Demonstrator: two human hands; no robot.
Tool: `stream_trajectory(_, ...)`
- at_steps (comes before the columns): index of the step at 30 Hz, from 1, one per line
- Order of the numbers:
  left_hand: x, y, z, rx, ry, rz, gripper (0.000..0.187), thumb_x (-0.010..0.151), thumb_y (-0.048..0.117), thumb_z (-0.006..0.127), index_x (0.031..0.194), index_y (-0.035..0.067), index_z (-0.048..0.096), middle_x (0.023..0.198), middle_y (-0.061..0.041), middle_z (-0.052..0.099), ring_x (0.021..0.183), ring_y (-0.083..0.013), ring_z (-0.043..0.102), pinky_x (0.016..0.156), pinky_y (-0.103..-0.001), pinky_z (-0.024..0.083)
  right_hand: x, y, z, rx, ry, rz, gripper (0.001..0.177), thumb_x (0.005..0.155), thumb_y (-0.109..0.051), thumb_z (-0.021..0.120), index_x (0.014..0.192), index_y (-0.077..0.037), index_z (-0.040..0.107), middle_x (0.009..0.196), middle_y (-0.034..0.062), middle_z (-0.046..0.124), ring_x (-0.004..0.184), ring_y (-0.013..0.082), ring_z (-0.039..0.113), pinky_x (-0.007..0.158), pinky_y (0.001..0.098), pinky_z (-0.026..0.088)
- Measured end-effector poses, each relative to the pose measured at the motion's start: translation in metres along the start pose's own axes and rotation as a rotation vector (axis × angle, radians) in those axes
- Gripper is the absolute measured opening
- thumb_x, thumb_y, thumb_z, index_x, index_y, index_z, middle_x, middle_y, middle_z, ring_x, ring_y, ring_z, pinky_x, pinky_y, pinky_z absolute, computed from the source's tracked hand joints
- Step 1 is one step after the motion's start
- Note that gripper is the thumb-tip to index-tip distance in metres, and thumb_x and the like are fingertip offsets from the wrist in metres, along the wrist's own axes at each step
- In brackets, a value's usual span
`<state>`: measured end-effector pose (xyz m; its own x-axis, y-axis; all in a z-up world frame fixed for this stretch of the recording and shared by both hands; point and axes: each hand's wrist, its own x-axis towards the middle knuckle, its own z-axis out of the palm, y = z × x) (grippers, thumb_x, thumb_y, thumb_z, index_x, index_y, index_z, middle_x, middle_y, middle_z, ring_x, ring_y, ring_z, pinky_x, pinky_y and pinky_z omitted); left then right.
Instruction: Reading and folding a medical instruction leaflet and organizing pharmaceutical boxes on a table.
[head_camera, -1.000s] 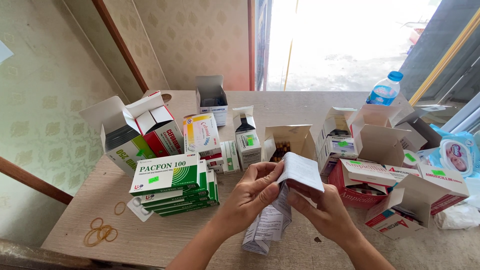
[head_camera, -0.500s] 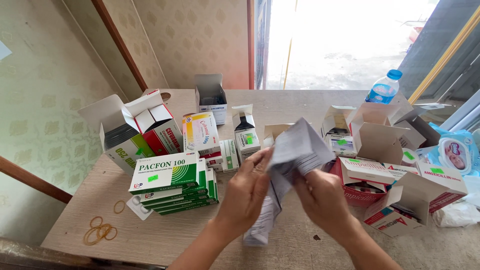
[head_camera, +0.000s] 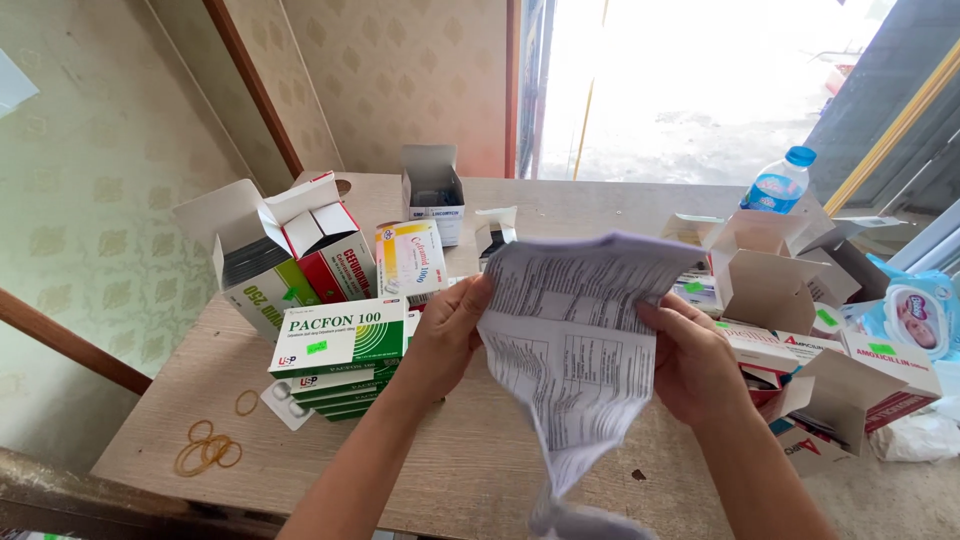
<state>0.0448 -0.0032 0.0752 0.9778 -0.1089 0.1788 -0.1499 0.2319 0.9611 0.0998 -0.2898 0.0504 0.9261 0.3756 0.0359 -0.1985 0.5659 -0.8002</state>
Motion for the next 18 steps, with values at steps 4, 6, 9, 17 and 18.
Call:
stream_trajectory(4,0.004,0.002,-0.001,0.132,0.038,0.068,0.047,0.108,0.049,0.049,0.107,0.006,0.068,0.077,0.004,0.059,0.066,-0.0047,0.050,0.058,-0.020,0.042,-0.003,-0.002,0.025,-0.036,0.063,0.024,0.041,0.090,-0.005,0.060,0.131,0.000,0.060,0.116,0.0140,0.071,0.103,0.0229,0.071,0.090,0.0397,0.058)
stream_trajectory(6,0.007,0.007,0.002,0.239,0.023,0.143,0.048,0.108,0.049,0.049,0.109,0.006,0.069,0.082,0.003,0.065,0.073,-0.0051,0.056,0.065,-0.020,0.047,-0.003,-0.002,0.030,0.041,0.011,0.033,0.039,0.090,-0.007,0.062,0.128,0.001,0.060,0.117,0.0148,0.070,0.106,0.0244,0.070,0.092,0.0420,0.058)
stream_trajectory(9,0.017,-0.023,-0.004,0.369,0.058,0.196,0.050,0.109,0.049,0.049,0.112,0.004,0.071,0.084,-0.003,0.070,0.076,-0.0103,0.063,0.066,-0.024,0.051,0.000,0.001,0.044,0.113,0.024,0.049,0.037,0.091,-0.015,0.065,0.124,-0.002,0.059,0.119,0.0127,0.069,0.109,0.0244,0.069,0.094,0.0435,0.058)
stream_trajectory(17,-0.022,-0.038,0.053,0.813,0.284,0.450,0.075,0.102,0.048,0.059,0.158,0.011,0.026,0.140,-0.022,0.066,0.116,-0.0325,0.070,0.092,-0.041,0.063,0.015,-0.016,0.046,-0.063,0.312,-0.011,0.043,0.101,-0.034,0.061,0.123,0.002,0.057,0.122,0.0142,0.067,0.114,0.0254,0.068,0.102,0.0384,0.057)
stream_trajectory(18,-0.028,-0.048,0.058,0.818,0.224,0.435,0.083,0.099,0.042,0.061,0.161,0.011,0.015,0.150,-0.025,0.055,0.125,-0.0384,0.064,0.096,-0.044,0.061,0.015,-0.021,0.049,-0.074,0.266,-0.070,0.043,0.099,-0.032,0.059,0.125,0.003,0.057,0.123,0.0168,0.068,0.115,0.0276,0.069,0.101,0.0404,0.058)
